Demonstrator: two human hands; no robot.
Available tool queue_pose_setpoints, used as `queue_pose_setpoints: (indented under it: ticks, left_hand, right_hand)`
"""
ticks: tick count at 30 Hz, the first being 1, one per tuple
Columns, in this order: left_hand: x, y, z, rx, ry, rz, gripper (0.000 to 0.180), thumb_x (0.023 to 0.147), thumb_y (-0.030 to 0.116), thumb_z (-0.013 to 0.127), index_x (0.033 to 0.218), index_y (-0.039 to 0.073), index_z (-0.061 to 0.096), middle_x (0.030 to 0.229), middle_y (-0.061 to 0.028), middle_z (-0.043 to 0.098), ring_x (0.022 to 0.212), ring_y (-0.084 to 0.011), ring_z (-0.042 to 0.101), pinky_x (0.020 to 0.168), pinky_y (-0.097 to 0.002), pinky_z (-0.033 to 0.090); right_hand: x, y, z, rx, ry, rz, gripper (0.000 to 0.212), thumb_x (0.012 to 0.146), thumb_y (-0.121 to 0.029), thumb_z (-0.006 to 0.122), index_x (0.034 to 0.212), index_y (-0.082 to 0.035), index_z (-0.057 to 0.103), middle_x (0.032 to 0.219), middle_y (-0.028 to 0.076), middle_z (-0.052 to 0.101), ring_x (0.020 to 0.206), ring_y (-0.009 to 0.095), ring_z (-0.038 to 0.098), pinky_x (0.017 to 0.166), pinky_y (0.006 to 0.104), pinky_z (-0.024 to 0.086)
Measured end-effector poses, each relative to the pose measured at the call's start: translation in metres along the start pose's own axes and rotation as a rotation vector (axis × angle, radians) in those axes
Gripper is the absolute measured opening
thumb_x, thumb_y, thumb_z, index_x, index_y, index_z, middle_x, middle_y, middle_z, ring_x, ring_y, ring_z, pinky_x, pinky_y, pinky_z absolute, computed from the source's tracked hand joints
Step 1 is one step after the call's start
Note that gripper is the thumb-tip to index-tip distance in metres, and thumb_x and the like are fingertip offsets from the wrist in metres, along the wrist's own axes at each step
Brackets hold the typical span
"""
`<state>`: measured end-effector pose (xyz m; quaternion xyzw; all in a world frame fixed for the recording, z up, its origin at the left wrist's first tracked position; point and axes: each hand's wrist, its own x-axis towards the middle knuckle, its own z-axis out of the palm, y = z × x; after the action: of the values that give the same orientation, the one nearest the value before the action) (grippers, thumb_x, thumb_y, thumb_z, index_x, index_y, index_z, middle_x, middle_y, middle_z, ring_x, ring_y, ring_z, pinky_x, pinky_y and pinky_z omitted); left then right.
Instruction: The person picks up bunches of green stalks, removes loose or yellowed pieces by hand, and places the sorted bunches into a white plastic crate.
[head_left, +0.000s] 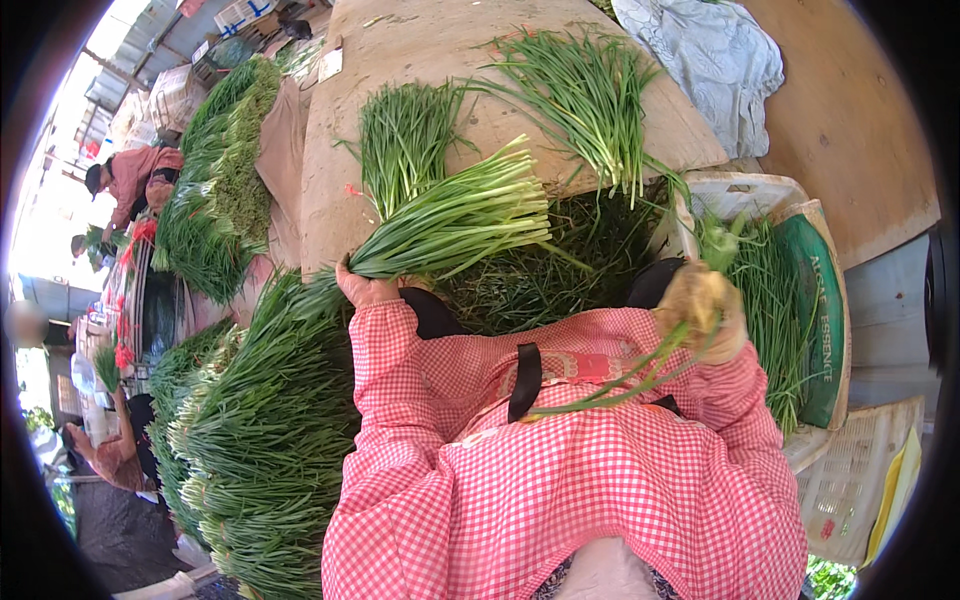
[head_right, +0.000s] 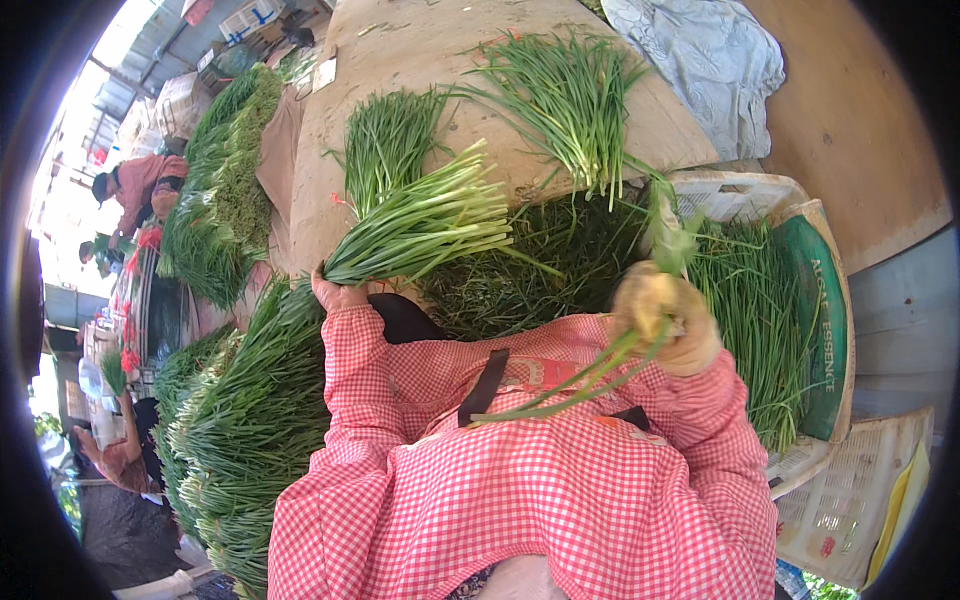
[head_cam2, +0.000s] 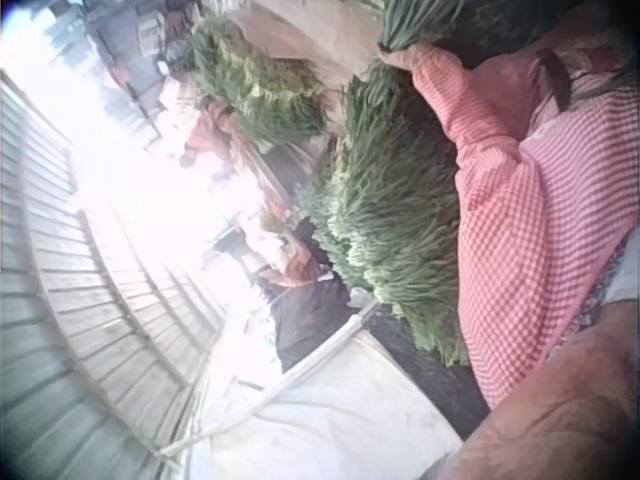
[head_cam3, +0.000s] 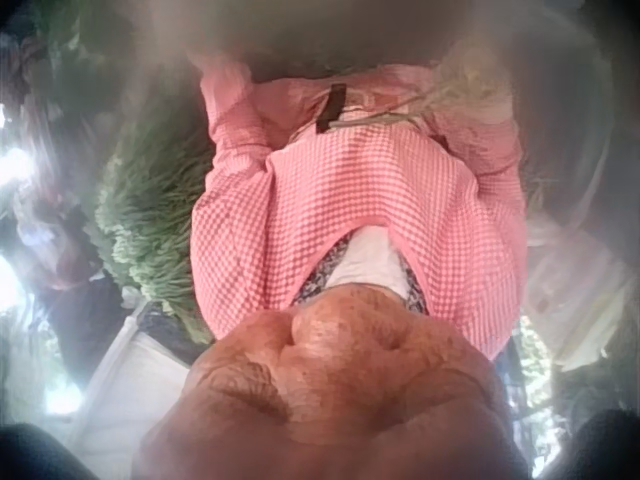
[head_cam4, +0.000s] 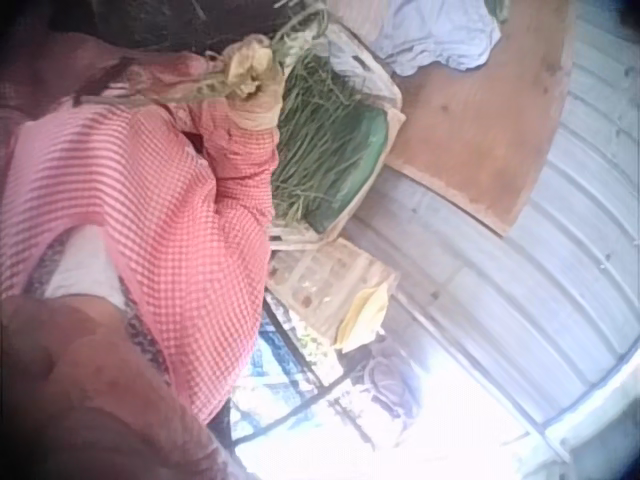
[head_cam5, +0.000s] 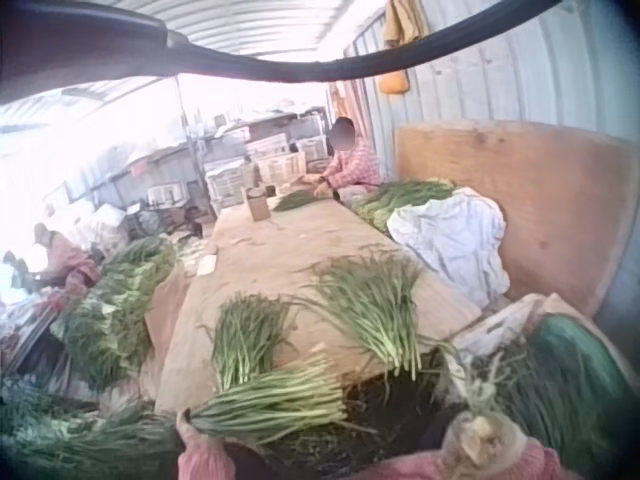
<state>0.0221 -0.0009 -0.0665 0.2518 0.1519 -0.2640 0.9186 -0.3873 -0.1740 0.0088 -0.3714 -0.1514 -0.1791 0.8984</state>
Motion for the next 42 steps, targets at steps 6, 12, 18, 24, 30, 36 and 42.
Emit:
queue_pose_setpoints:
  ticks: [6, 12, 18, 24, 30, 36, 42]
  left_hand:
    - [0.006, -0.006, -0.007, 0.025, -0.07, 0.128, 0.017, 0.079, 0.019, 0.05, 0.075, 0.003, 0.054, 0.074, -0.0128, 0.059, 0.073, -0.0299, 0.058, 0.076, -0.0445, 0.049]
    - [-0.031, -0.027, 0.009, 0.111, -0.158, 0.002, 0.021, 0.078, 0.02, 0.051, 0.081, 0.001, 0.057, 0.08, -0.0134, 0.062, 0.078, -0.0296, 0.058, 0.079, -0.0449, 0.047]
    - [-0.052, -0.025, 0.0, 0.205, -0.22, -0.16, 0.024, 0.079, 0.024, 0.049, 0.09, 0.006, 0.06, 0.092, -0.0096, 0.063, 0.084, -0.0272, 0.06, 0.078, -0.0432, 0.048]
    - [-0.045, -0.022, -0.007, 0.22, -0.106, -0.155, 0.025, 0.08, 0.025, 0.047, 0.092, 0.005, 0.059, 0.092, -0.0095, 0.063, 0.084, -0.0276, 0.059, 0.075, -0.0431, 0.05]
    - [-0.032, -0.022, -0.005, 0.164, 0.006, -0.115, 0.025, 0.081, 0.023, 0.046, 0.092, 0.004, 0.058, 0.092, -0.0102, 0.063, 0.082, -0.028, 0.06, 0.074, -0.0428, 0.05]
    - [-0.03, -0.025, -0.008, 0.2, 0.03, -0.077, 0.024, 0.081, 0.024, 0.046, 0.091, 0.005, 0.058, 0.092, -0.0098, 0.063, 0.085, -0.0277, 0.059, 0.076, -0.0435, 0.049]
    - [-0.043, -0.029, -0.001, 0.214, 0.021, -0.08, 0.027, 0.081, 0.027, 0.046, 0.091, 0.005, 0.057, 0.092, -0.01, 0.063, 0.086, -0.0279, 0.059, 0.079, -0.0456, 0.048]
  right_hand:
    - [0.004, 0.003, -0.017, -1.86, 0.342, 0.525, 0.068, 0.079, -0.038, 0.065, 0.129, 0.001, 0.038, 0.117, 0.018, 0.051, 0.109, 0.023, 0.048, 0.094, 0.0315, 0.038]
    - [0.071, 0.064, -0.018, -0.991, 0.431, 0.234, 0.053, 0.08, -0.042, 0.063, 0.118, -0.005, 0.053, 0.105, 0.013, 0.058, 0.095, 0.018, 0.056, 0.087, 0.0286, 0.043]
    - [0.113, 0.062, -0.047, -0.936, 0.596, 0.154, 0.038, 0.083, -0.041, 0.06, 0.093, -0.005, 0.064, 0.069, -0.001, 0.059, 0.06, 0.008, 0.05, 0.056, 0.0241, 0.042]
    - [0.111, 0.046, -0.07, -0.869, 0.747, 0.182, 0.028, 0.085, -0.033, 0.061, 0.092, -0.006, 0.061, 0.076, -0.003, 0.062, 0.055, 0.001, 0.047, 0.045, 0.0143, 0.036]
    - [0.064, 0.033, -0.054, -0.84, 0.839, 0.033, 0.021, 0.086, -0.028, 0.06, 0.086, -0.007, 0.061, 0.075, -0.001, 0.061, 0.059, 0.004, 0.048, 0.051, 0.0177, 0.038]
    - [0.078, 0.066, -0.035, -2.072, 0.405, 0.291, 0.049, 0.086, -0.048, 0.047, 0.085, -0.003, 0.064, 0.075, 0.017, 0.06, 0.072, 0.034, 0.058, 0.067, 0.0433, 0.045]
    - [0.089, 0.12, -0.049, -1.352, 0.488, 0.148, 0.022, 0.083, -0.02, 0.061, 0.095, -0.002, 0.062, 0.092, 0.009, 0.065, 0.086, 0.021, 0.061, 0.078, 0.0307, 0.046]
